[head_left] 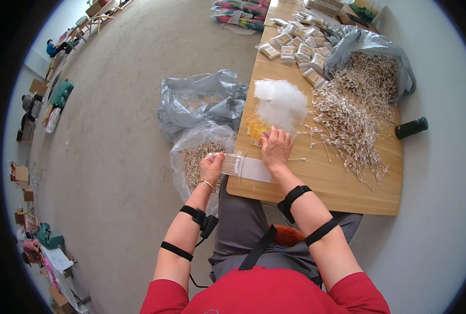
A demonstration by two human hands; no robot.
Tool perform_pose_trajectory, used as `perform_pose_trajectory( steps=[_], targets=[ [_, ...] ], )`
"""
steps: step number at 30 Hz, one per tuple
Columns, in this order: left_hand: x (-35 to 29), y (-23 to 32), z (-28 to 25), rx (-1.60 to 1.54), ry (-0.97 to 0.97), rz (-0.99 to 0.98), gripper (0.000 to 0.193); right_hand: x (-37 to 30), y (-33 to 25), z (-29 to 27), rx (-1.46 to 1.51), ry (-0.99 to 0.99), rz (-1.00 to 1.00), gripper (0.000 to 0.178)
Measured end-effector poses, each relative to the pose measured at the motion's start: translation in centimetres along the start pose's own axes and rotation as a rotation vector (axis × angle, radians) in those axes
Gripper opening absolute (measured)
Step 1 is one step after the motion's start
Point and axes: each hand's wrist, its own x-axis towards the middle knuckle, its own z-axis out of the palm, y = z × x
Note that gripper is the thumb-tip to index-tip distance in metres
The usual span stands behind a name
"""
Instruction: Counting cotton swabs and packaging them into small plastic bags at a production table.
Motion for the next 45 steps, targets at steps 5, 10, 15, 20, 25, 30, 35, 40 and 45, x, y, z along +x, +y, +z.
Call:
perform_pose_trajectory(
  steps=[5, 10, 15, 20, 25, 30, 35, 40, 45],
  targets=[
    [-0.2, 0.0, 0.2, 0.084, 0.079, 0.067, 0.026, 1.2, 0.2, -0.3, 0.051, -0.044, -0.007, 0.024],
    [-0.5, 0.7, 0.8, 0.057, 0.084, 0.087, 0.027, 1.7, 1.8, 0.0, 0.158, -0.011, -0.021, 0.012],
    [-0.6, 0.7, 0.2, 0.112, 0.067, 0.069, 0.021, 1.1, 1.5, -1.7, 0.652, -0.211, 0.313, 0.014],
    [-0.3, 0.3, 0.0, 0.132, 0.059, 0.068, 0.022, -2.8, -0.5, -0.9, 0.997, -0.426, 0.492, 0.018],
    [-0.4, 0.4, 0.7, 0.086, 0.065, 0.076, 0.021, -5.4, -2.9, -1.0, 1.054, -0.486, 0.701, 0.019],
    [-0.2, 0.1, 0.2, 0.091, 0.058, 0.064, 0.021, -6.0, -4.5, -0.5, 1.044, -0.443, 0.706, 0.018],
    [-0.2, 0.7, 1.1, 0.126, 0.057, 0.056, 0.022, -6.4, -4.8, 1.4, 0.895, -0.353, 0.63, 0.019],
    [-0.4, 0.2, 0.2, 0.073, 0.064, 0.064, 0.023, -7.3, -6.0, 0.3, 0.609, -0.299, 0.396, 0.021],
    [-0.3, 0.4, 0.5, 0.08, 0.061, 0.066, 0.023, -8.2, -4.7, -0.1, 0.574, -0.271, 0.285, 0.017]
  ],
)
